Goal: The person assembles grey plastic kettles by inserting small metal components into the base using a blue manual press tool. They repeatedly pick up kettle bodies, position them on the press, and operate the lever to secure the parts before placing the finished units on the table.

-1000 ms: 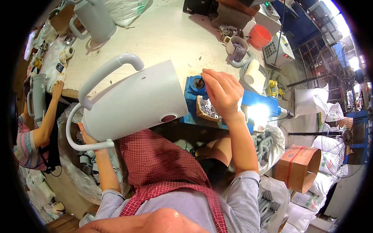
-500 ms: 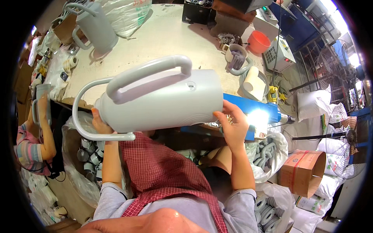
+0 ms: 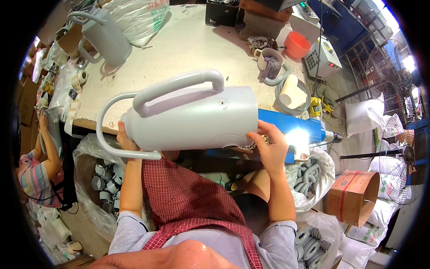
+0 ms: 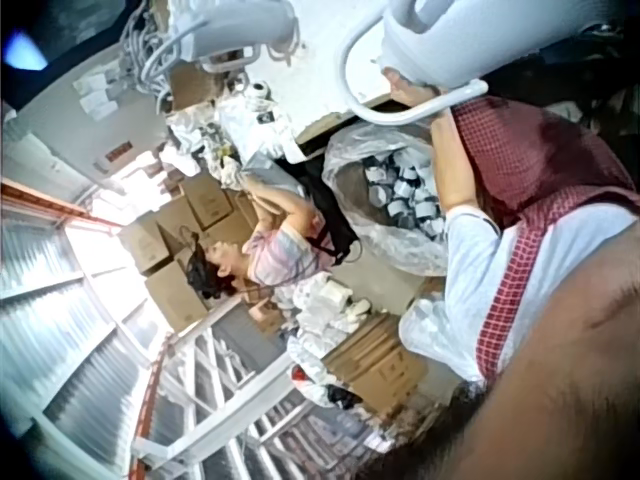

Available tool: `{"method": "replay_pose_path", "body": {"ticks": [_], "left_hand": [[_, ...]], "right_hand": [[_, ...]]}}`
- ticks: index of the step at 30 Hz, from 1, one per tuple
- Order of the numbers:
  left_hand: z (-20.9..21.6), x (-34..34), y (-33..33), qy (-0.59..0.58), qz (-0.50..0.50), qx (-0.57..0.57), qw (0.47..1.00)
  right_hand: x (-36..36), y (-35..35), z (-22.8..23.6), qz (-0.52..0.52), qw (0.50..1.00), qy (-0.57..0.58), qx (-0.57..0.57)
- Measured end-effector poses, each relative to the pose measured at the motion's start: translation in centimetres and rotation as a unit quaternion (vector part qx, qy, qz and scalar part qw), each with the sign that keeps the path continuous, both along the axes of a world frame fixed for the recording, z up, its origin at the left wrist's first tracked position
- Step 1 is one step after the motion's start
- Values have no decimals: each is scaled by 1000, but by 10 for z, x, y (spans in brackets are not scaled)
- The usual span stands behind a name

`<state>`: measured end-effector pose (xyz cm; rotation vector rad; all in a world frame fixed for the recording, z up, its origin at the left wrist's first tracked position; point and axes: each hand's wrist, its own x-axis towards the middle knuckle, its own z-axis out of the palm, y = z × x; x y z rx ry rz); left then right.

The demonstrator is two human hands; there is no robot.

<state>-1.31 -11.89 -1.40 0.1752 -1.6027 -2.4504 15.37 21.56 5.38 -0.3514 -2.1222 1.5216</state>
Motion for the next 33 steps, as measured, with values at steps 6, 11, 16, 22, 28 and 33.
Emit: {"method": "replay_pose_path", "body": {"ticks": [6, 11, 16, 22, 28, 33], "left_hand": [[-23, -1, -24, 48, 0, -126, 991], [-10, -1, -28, 62, 27, -200, 978], [-7, -6, -36, 38, 13, -183, 982], [-1, -2, -30, 50, 6, -158, 986], [-10, 0, -29, 29, 20, -192, 981], [-10, 2, -25, 46, 34, -188, 981]], "right_hand": [[-43, -2, 63, 4, 963, 116, 244], [-109, -22, 62, 156, 976, 32, 150], [-96, -15, 55, 237, 969, 55, -45], [-96, -8, 51, 228, 972, 45, 17], [-92, -11, 56, 196, 970, 46, 134], [-86, -15, 56, 174, 968, 62, 170]]}}
